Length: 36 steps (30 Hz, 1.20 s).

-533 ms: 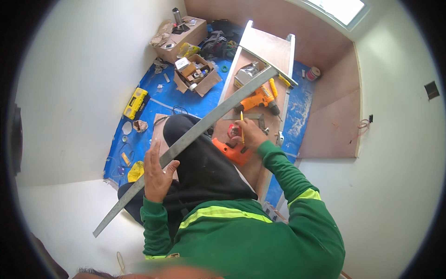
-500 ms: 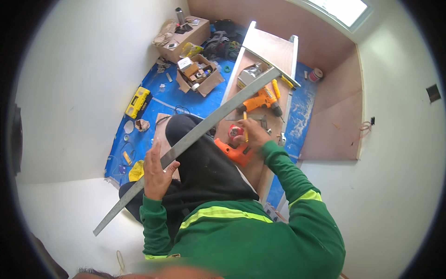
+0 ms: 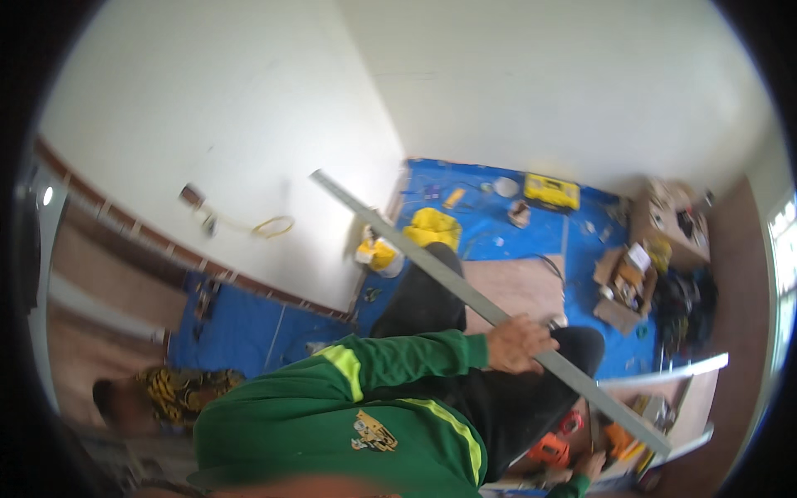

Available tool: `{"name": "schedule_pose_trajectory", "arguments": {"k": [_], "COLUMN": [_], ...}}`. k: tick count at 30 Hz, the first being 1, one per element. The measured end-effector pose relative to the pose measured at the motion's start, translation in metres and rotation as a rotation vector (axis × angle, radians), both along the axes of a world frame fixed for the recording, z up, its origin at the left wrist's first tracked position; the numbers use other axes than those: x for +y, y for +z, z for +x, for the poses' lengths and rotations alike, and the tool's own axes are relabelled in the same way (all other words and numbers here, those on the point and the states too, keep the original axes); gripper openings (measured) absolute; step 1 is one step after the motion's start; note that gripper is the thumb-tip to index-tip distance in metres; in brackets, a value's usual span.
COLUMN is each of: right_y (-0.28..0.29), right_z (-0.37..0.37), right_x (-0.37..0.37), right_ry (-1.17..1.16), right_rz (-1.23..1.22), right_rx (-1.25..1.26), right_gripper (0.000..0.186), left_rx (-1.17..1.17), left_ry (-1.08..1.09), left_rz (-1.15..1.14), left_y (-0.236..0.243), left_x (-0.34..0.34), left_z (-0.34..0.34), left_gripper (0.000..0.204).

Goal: The person measures a metal strip with a tape measure and marks it with a pencil. They then use tin snips to cut the strip into smaller pieces while sitting on the floor.

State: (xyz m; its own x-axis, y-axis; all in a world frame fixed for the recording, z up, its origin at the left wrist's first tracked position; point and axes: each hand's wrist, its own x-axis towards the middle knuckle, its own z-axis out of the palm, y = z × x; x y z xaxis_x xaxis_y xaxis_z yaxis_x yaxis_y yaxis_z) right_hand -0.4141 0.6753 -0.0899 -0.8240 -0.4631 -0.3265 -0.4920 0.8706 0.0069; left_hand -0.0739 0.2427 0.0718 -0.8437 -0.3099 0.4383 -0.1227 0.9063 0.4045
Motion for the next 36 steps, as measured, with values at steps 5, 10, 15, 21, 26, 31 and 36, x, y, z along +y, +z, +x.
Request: {"name": "schedule_pose_trajectory", "arguments": {"k": [5,10,15,21,26,31,36], "right_y": [0.018,0.059,0.082,0.161,0.192,0.195,0.187], "right_z": [-0.009,0.009,0.006,0.035,0.111,0.180,0.224], "right_x": [-0.033,-0.017,0.023,0.071,0.050,-0.027,-0.153], "right_ry": [-0.089,-0.121,0.030,-0.415,-0.731,-0.932,-0.761], "right_rz": [-0.201,-0.505,-0.623,-1.034,-1.174,-1.585,-1.385], "right_rx": [-0.028,-0.088,0.236,0.354,0.330,-0.171,-0.606], "right_gripper": [0.062,0.058,0.044,0.014,0.026,0.025,0.028], "left_rx": [-0.212,-0.165,-0.114,-0.291,-0.294,-0.082,-0.095], "left_ry": [0.006,-0.085,-0.061,-0.152,-0.170,-0.242,-0.349], "left_rz": [0.155,0.291,0.228,0.266,0.260,0.149,0.121], "left_y": [0.011,0.028,0.035,0.041,0.038,0.042,0.060], "left_x": [-0.004,-0.012,-0.028,-0.028,-0.025,-0.016,0.008], "left_z": [0.000,-0.007,-0.009,-0.026,-0.029,-0.036,-0.042], "left_gripper": [0.054,0.043,0.046,0.046,0.052,0.079,0.103]}}
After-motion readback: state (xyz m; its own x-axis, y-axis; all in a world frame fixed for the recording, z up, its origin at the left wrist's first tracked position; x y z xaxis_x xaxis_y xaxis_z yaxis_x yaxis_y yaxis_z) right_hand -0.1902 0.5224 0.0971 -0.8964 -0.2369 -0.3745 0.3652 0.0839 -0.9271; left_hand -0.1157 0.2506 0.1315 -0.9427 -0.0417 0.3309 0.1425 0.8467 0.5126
